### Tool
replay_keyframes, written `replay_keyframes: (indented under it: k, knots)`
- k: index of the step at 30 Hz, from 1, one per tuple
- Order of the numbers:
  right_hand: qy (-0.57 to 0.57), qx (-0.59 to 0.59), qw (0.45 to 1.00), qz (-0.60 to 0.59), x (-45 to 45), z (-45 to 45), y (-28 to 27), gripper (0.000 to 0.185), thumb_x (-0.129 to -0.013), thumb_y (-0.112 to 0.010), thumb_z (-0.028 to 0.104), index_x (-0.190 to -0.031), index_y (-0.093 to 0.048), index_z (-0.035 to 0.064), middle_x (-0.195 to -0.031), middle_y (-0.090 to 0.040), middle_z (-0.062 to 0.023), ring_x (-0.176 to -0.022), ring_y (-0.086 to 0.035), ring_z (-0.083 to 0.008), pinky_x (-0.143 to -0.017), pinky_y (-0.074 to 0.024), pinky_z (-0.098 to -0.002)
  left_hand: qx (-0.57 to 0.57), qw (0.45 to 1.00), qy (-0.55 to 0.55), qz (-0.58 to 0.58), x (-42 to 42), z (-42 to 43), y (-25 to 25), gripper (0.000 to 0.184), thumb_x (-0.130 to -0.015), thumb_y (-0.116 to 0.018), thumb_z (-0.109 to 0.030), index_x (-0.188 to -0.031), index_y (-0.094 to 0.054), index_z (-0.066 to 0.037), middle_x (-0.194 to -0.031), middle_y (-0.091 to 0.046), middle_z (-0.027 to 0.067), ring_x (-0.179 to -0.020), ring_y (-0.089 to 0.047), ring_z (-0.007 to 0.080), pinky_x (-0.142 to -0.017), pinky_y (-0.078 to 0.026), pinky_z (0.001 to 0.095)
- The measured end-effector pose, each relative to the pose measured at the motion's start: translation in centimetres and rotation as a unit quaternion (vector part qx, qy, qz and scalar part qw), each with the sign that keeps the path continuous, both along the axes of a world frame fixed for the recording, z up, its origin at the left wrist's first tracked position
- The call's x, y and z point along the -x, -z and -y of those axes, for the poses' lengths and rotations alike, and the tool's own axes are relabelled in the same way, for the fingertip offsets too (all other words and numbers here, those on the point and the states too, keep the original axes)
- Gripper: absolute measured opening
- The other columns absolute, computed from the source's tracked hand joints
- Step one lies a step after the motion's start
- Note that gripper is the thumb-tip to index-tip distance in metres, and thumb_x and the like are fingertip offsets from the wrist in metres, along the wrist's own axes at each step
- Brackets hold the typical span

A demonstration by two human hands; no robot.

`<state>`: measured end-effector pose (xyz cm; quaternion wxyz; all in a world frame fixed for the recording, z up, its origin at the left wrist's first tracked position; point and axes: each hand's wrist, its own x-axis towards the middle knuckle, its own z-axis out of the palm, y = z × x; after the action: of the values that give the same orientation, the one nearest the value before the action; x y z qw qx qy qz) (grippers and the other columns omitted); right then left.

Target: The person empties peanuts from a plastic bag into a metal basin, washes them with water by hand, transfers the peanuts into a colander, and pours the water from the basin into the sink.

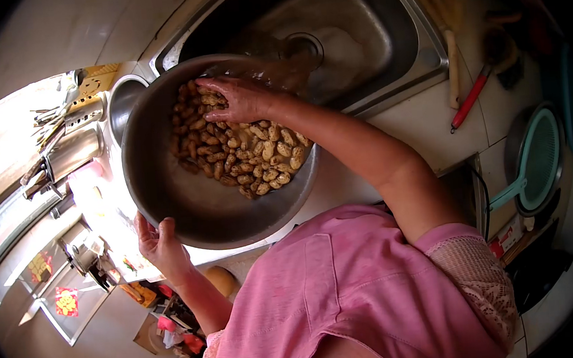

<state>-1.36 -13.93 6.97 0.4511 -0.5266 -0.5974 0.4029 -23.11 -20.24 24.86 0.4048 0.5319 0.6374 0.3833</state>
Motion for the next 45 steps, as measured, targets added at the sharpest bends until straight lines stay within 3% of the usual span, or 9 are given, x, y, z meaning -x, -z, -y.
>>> replay_keyframes:
  k: [17, 19, 21, 25, 41, 45]
  knots:
    - [0.008, -0.027, 0.999, -0.045, 1.5, -0.3, 2.1, 0.068, -0.071, -0.065, 0.037, -0.129, -0.034, 0.0169, -0.123, -0.046, -0.0107, -0.111, -0.046, -0.0278, -0.092, -0.0381, -0.0354, -0.049, 0.994, 0.053, -0.077, -1.7, 0.0, -1.4, 0.043, -0.066, -0.047, 0.013, -0.109, -0.050, 0.007, -0.105, -0.044, 0.0061, -0.091, -0.052, 0.0134, -0.082, -0.040, 0.0237]
    - [0.008, -0.030, 0.997, -0.064, 1.8, -0.3, 2.1, 0.068, -0.071, -0.065, 0.036, -0.128, -0.034, 0.0170, -0.123, -0.047, -0.0097, -0.111, -0.046, -0.0266, -0.092, -0.0382, -0.0348, -0.055, 0.992, 0.064, -0.094, -1.4, -0.2, -1.6, 0.042, -0.067, -0.047, 0.013, -0.109, -0.050, 0.007, -0.106, -0.045, 0.0066, -0.093, -0.051, 0.0142, -0.082, -0.040, 0.0247]
    - [0.022, -0.021, 0.998, -0.061, 2.3, -0.2, 1.9, 0.068, -0.070, -0.066, 0.033, -0.128, -0.035, 0.0163, -0.120, -0.049, -0.0083, -0.110, -0.047, -0.0250, -0.092, -0.0382, -0.0337, -0.093, 0.985, 0.098, -0.111, -1.4, -0.5, -1.7, 0.041, -0.068, -0.051, 0.009, -0.109, -0.051, 0.005, -0.100, -0.053, 0.0066, -0.090, -0.053, 0.0141, -0.079, -0.041, 0.0238]
    - [0.021, -0.020, 0.998, -0.054, 2.1, 0.0, 1.2, 0.068, -0.069, -0.067, 0.030, -0.128, -0.035, 0.0154, -0.118, -0.051, -0.0084, -0.109, -0.047, -0.0250, -0.091, -0.0384, -0.0334, -0.084, 0.982, 0.107, -0.130, -1.8, -0.3, -2.2, 0.041, -0.069, -0.049, 0.011, -0.109, -0.049, 0.007, -0.107, -0.045, 0.0083, -0.093, -0.052, 0.0148, -0.080, -0.042, 0.0260]
    - [0.023, -0.033, 0.995, -0.086, 2.8, -0.4, 2.1, 0.067, -0.070, -0.067, 0.030, -0.127, -0.036, 0.0132, -0.115, -0.050, -0.0108, -0.106, -0.048, -0.0263, -0.090, -0.0383, -0.0331, -0.107, 0.971, 0.118, -0.178, -3.1, -0.5, -2.7, 0.040, -0.067, -0.051, 0.009, -0.108, -0.052, 0.005, -0.104, -0.046, 0.0081, -0.089, -0.051, 0.0138, -0.076, -0.043, 0.0263]
    - [0.025, -0.039, 0.994, -0.099, 2.9, -0.4, 2.3, 0.068, -0.069, -0.067, 0.029, -0.127, -0.036, 0.0124, -0.115, -0.050, -0.0116, -0.107, -0.047, -0.0262, -0.091, -0.0381, -0.0330, -0.094, 0.966, 0.131, -0.204, -3.4, -0.6, -3.0, 0.037, -0.072, -0.051, 0.006, -0.108, -0.049, 0.008, -0.107, -0.044, 0.0060, -0.089, -0.052, 0.0140, -0.079, -0.040, 0.0245]
